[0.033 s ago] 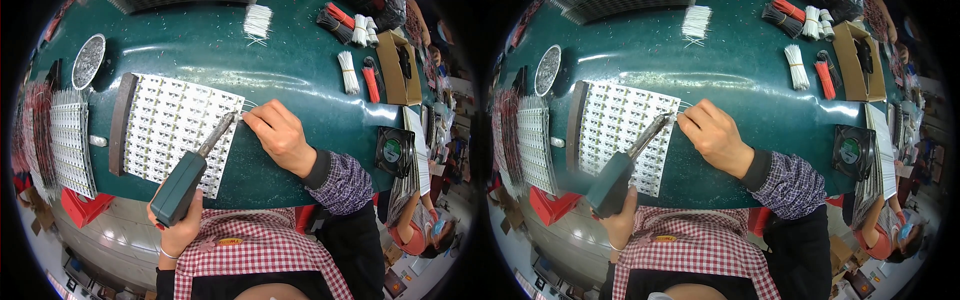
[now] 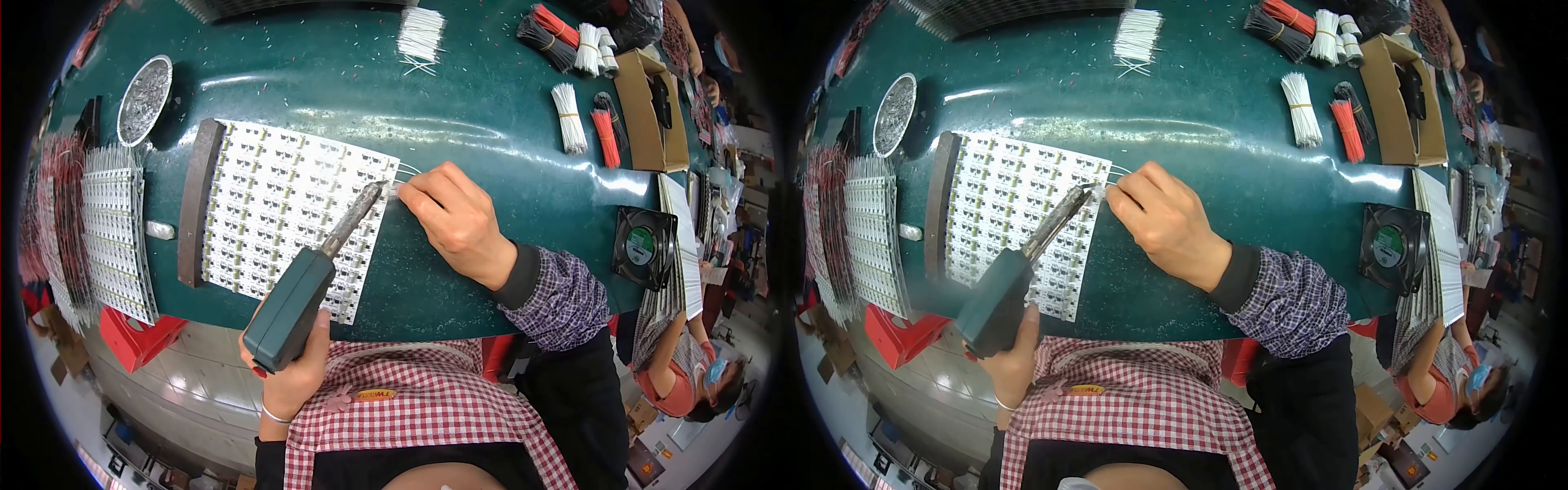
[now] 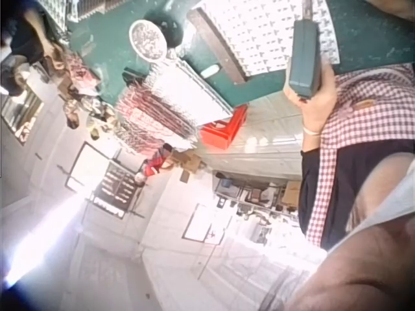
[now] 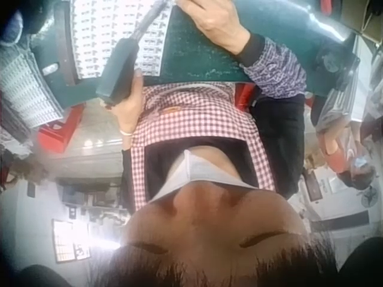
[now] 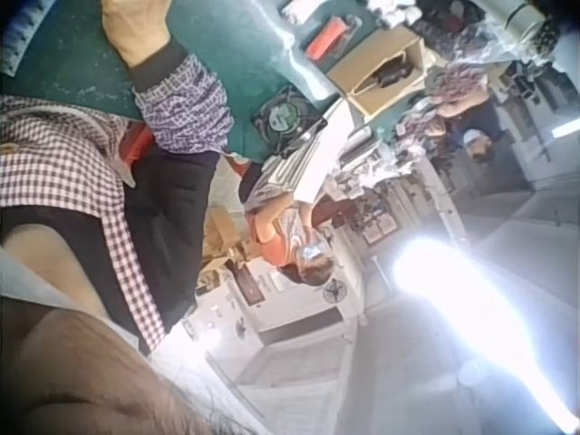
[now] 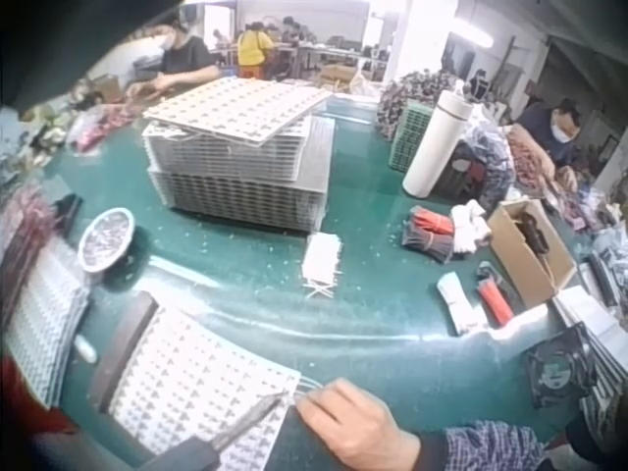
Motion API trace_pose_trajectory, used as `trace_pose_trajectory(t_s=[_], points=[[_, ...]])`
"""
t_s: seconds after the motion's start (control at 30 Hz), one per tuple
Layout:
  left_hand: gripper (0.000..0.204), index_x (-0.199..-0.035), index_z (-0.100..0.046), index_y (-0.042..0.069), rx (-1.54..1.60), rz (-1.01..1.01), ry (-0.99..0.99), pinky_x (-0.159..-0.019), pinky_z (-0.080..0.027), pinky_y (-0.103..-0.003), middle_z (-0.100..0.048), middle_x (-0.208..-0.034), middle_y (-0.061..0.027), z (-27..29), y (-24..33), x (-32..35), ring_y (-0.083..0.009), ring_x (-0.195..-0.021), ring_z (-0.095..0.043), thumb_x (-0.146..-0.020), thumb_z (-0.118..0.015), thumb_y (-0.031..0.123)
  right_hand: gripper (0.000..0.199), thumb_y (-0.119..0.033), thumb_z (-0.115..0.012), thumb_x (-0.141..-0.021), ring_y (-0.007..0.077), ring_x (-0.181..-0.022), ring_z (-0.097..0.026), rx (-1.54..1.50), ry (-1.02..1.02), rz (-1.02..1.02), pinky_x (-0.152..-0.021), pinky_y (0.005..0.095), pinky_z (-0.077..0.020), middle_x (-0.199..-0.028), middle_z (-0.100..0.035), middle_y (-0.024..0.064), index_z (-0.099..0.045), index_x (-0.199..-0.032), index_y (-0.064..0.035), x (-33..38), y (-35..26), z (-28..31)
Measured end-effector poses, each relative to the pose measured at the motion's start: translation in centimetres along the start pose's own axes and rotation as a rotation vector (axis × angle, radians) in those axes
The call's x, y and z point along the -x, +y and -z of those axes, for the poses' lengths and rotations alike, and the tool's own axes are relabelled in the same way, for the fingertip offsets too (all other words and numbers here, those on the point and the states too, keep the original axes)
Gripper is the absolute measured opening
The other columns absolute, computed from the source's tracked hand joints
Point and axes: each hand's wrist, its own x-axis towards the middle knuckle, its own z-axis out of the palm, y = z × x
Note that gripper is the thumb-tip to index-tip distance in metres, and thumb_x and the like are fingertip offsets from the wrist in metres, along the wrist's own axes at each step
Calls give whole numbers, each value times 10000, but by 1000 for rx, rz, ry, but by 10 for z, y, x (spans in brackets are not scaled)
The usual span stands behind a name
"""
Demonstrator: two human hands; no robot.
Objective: The person inserts small wires into the edges of circuit boards and solders them using a handheld soldering gun, picking up additional wires and new boards from stacks on the workbench.
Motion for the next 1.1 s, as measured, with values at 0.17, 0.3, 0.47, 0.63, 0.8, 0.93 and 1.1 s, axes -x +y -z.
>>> trace_pose_trajectory(t_s=[0.17,0.3,0.47,0.63,0.8,0.93,1.1], points=[[135,-862,-708,2,-16,8,51,-584,-495,-301,-671,-819,-86,0,-1,10,-203,-629,-634,-745,-769,31,269,62,-675,-659,236,-729,-590,24,34,12,-599,319,-498,-841,-615,95,-644,-924,26,-2,-1,-1],[125,-854,-714,17,89,87,56,-562,-488,-295,-672,-794,-78,2,-1,10,-195,-600,-637,-743,-769,30,279,58,-681,-646,243,-729,-593,53,65,55,-603,326,-498,-835,-618,95,-648,-922,30,-1,-5,2],[121,-843,-702,11,5,30,15,-557,-490,-290,-667,-774,-80,4,-2,8,-186,-576,-624,-743,-763,41,284,50,-687,-641,236,-724,-596,31,39,42,-603,322,-496,-833,-622,89,-661,-923,31,4,-9,2],[119,-843,-692,3,89,66,17,-560,-490,-287,-658,-765,-84,4,-2,5,-180,-576,-617,-744,-748,38,282,53,-684,-644,228,-720,-594,36,15,32,-598,317,-495,-827,-618,80,-663,-924,26,5,-8,-1],[113,-858,-675,-35,80,43,-41,-569,-490,-288,-655,-766,-98,5,-1,3,-174,-593,-614,-758,-711,1,280,55,-681,-650,224,-716,-589,43,3,22,-594,315,-495,-822,-612,75,-664,-927,21,5,-8,-2],[114,-860,-667,-46,87,25,-47,-565,-486,-287,-650,-764,-102,3,-2,2,-179,-600,-613,-755,-703,-21,282,55,-682,-652,225,-713,-586,45,-1,17,-592,311,-496,-822,-611,75,-664,-932,21,5,-9,-3],[113,-857,-665,-44,103,44,-59,-572,-486,-282,-644,-759,-104,4,0,2,-178,-610,-612,-751,-702,-32,278,58,-689,-655,223,-711,-588,61,3,14,-586,312,-497,-823,-613,76,-664,-929,22,5,-10,-4]])
